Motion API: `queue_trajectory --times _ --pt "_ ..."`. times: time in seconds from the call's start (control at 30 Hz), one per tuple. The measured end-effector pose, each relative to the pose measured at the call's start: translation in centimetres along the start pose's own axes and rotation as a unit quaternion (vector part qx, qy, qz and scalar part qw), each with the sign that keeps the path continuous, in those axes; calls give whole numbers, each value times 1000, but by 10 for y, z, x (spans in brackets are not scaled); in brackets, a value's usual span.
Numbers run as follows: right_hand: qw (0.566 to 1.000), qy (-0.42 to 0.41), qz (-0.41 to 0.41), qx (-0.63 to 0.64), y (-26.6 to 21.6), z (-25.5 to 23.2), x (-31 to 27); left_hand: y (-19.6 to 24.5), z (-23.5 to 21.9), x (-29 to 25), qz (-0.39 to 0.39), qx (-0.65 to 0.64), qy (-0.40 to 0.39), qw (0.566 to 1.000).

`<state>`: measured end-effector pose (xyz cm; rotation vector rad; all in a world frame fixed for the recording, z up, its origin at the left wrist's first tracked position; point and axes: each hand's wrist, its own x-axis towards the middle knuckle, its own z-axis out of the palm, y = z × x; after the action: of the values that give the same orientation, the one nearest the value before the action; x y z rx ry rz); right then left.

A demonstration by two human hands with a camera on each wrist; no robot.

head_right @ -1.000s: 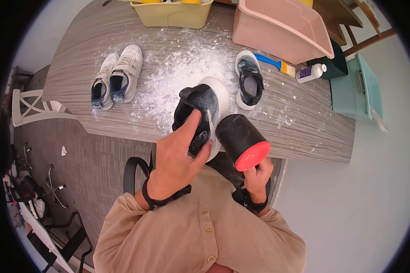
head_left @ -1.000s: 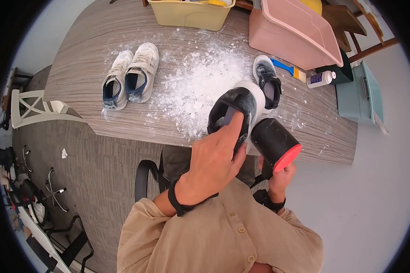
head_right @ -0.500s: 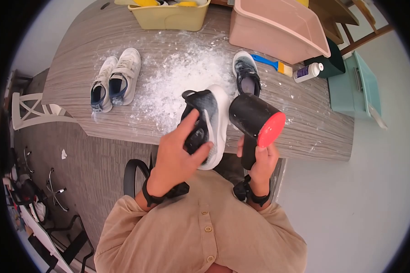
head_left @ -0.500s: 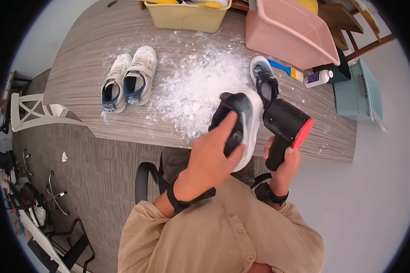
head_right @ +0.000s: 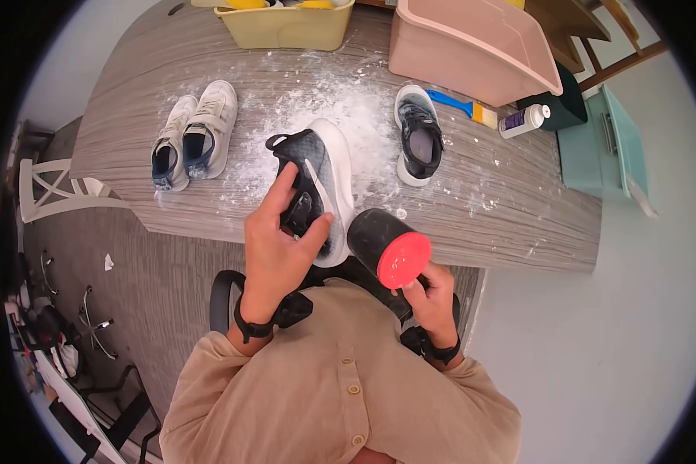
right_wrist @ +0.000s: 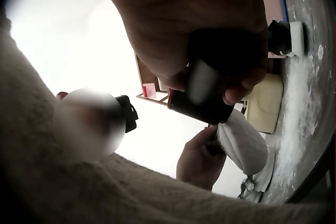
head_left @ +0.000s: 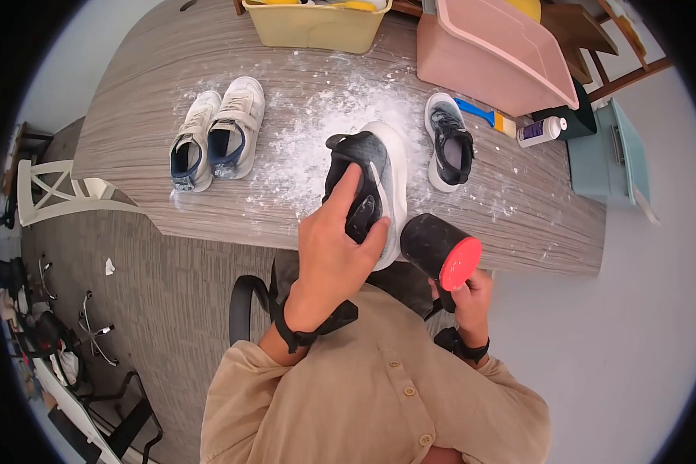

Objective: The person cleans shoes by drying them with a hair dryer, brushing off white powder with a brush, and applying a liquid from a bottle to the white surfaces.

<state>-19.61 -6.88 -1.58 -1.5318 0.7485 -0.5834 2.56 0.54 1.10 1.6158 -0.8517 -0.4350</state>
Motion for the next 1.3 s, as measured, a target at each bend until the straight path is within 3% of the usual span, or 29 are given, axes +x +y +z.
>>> queue_trajectory --times 0.23,0.63,0.77,0.8,0.93,1.3 --pt "999 39 8 31 -9 8 10 6 2 -7 30 28 -36 998" --pt "989 92 -20 113 -10 11 42 2 8 -10 2 15 -93 996" --pt "988 37 -1 149 -10 -2 31 -1 -1 -3 -15 38 -44 998" --pt "988 28 13 149 -9 -4 24 1 -2 -1 -57 17 -46 997" --pt "990 4 50 133 -1 -7 7 -5 1 0 -40 6 -28 999" --pt "994 28 32 98 -2 3 18 -1 5 -4 -35 4 -63 997"
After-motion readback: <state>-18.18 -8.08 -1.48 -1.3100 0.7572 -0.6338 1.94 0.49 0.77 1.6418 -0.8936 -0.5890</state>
